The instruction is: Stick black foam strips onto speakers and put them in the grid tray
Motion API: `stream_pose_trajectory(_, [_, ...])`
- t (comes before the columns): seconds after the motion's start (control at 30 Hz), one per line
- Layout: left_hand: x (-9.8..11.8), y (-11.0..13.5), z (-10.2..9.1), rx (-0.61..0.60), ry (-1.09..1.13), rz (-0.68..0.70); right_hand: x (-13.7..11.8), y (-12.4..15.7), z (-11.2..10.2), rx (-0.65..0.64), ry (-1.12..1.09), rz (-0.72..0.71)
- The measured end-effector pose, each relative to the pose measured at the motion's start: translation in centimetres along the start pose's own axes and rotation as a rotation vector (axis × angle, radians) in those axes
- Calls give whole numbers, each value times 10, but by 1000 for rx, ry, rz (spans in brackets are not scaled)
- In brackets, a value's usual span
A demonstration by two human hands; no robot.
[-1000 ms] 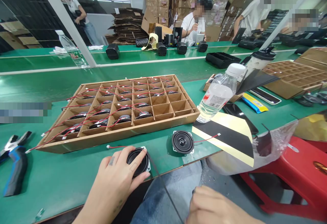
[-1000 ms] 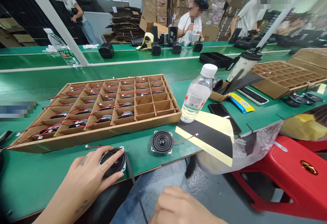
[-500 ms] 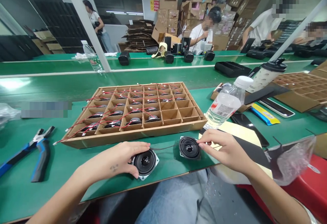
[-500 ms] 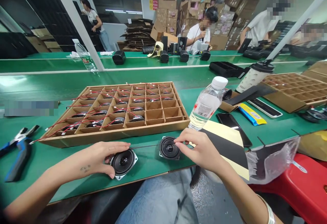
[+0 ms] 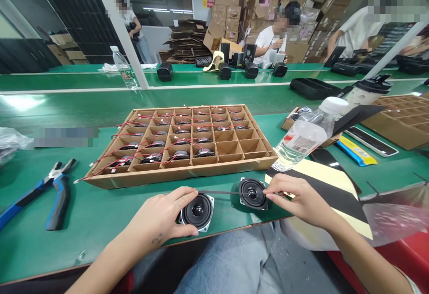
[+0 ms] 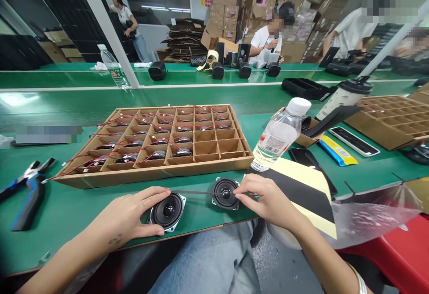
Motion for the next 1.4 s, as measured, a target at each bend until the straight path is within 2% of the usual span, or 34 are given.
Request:
stream_pose_trajectory(0.13, [1, -1, -2, 2, -36, 9, -6, 7, 7, -30, 34, 21])
stream_pose_trajectory(0.47, [4, -3, -7, 39, -135, 56, -32, 20, 25, -56, 41, -53])
stream_pose_trajectory(0.83, [12, -5, -13, -20, -248, 91, -69, 25, 59, -100, 148, -98])
stream_pose_trajectory(0.97, [16, -3, -10, -48, -296, 59, -85, 19, 68, -126, 228, -147])
stream_pose_trajectory(1.07, [21, -1, -6, -48, -329, -27, -89, 13, 73, -176, 263, -175])
stream_pose_trajectory(1.17, [32, -2, -7, 11, -348, -111, -81, 4, 67, -182, 248, -162])
stream_pose_trajectory(1.3, [36, -6, -20, 57, -291, -177, -57, -11, 42, -91, 211, -126])
stream_pose_trajectory(1.4, [20, -9, -28, 47, -84, -65, -40, -21, 19, 23, 153, -104])
Point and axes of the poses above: each hand's wrist, its own y-axis away from the middle knuckle, its own z-axis out of the palm, x = y × z, the point moved 7 cm from there along -y, towards the middle knuckle, and after that the axes turned 15 degrees about -x, right-handed, at the moved point
